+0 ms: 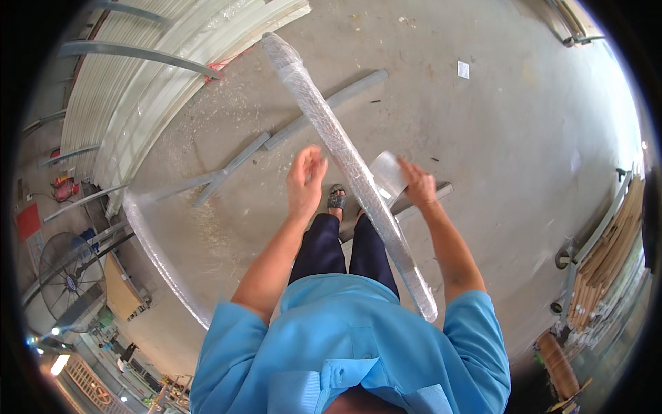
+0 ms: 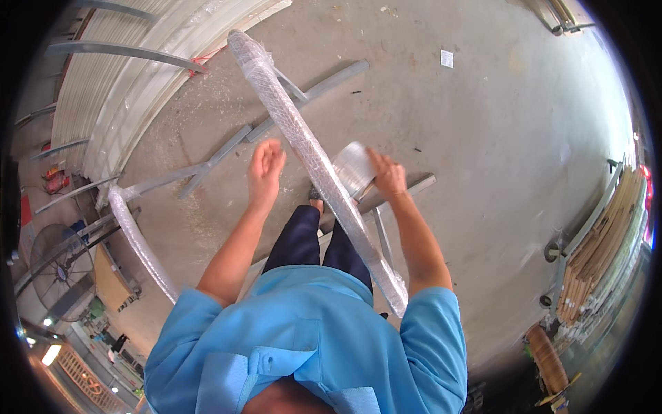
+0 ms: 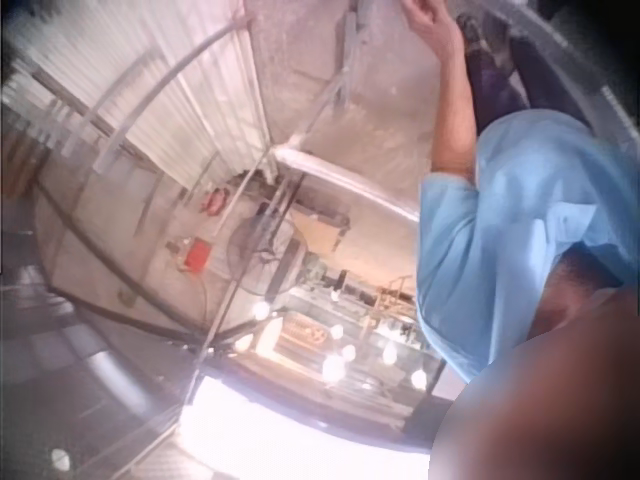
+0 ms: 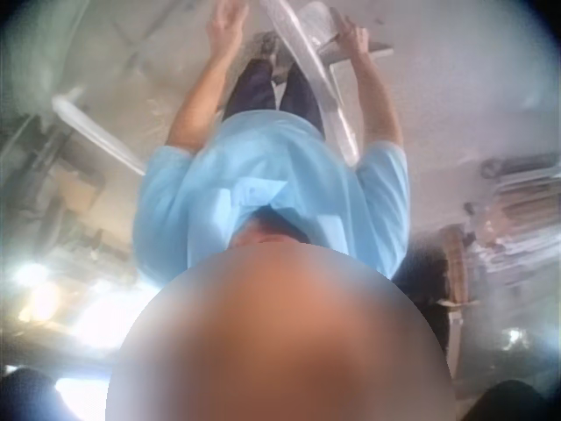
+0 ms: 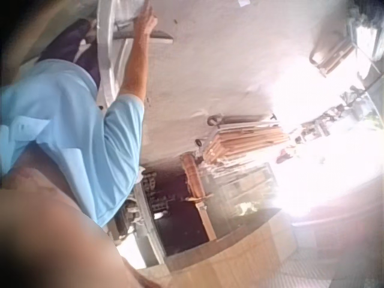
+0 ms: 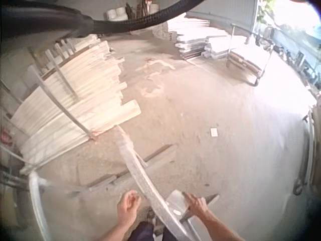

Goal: The person wraps a long metal profile with bubble wrap and secures it with clear plastic tape. They rotate the profile and apply multiple layers of tape to ensure the bubble wrap stays in place.

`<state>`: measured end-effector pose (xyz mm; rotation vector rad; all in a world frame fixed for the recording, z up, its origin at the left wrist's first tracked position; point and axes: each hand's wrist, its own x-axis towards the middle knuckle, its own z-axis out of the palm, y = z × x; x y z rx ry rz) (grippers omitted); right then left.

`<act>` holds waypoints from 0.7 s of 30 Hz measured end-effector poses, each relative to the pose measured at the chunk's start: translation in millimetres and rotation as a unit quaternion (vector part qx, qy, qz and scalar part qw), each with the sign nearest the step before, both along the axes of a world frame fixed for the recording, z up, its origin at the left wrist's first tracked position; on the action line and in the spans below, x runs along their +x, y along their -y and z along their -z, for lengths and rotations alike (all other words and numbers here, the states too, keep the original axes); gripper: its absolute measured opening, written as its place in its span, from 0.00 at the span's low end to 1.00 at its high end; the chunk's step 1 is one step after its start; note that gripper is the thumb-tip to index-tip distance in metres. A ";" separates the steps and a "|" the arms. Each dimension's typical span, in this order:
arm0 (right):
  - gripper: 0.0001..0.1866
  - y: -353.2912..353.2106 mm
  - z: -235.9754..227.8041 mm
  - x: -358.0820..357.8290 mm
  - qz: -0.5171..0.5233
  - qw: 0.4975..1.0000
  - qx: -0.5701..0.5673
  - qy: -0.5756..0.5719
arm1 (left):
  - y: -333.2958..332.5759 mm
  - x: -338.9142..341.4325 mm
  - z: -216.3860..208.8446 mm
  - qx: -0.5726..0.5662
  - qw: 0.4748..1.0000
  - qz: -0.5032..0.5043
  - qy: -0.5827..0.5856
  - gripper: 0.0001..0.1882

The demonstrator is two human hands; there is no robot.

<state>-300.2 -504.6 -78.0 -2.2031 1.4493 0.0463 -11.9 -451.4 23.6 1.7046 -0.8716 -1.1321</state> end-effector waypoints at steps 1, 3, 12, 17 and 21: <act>0.44 -14.8 15.5 11.2 -0.035 0.998 0.003 0.055 | -21.2 11.9 13.6 0.034 0.994 0.065 0.078 0.33; 0.44 -43.9 33.0 34.7 -0.072 0.987 0.091 0.113 | -65.9 22.4 34.3 0.079 0.964 0.185 0.172 0.39; 0.51 -45.1 13.0 54.5 -0.058 0.866 0.443 0.223 | -91.3 53.3 -18.9 0.124 0.901 0.391 0.141 0.30; 0.60 9.5 -90.8 15.0 0.047 0.919 0.321 0.224 | -26.1 49.2 -106.8 0.065 0.969 0.202 -0.123 0.24; 0.57 17.8 -209.0 4.2 -0.037 0.972 0.010 0.230 | 55.2 -1.2 -119.9 0.067 0.965 0.150 -0.205 0.24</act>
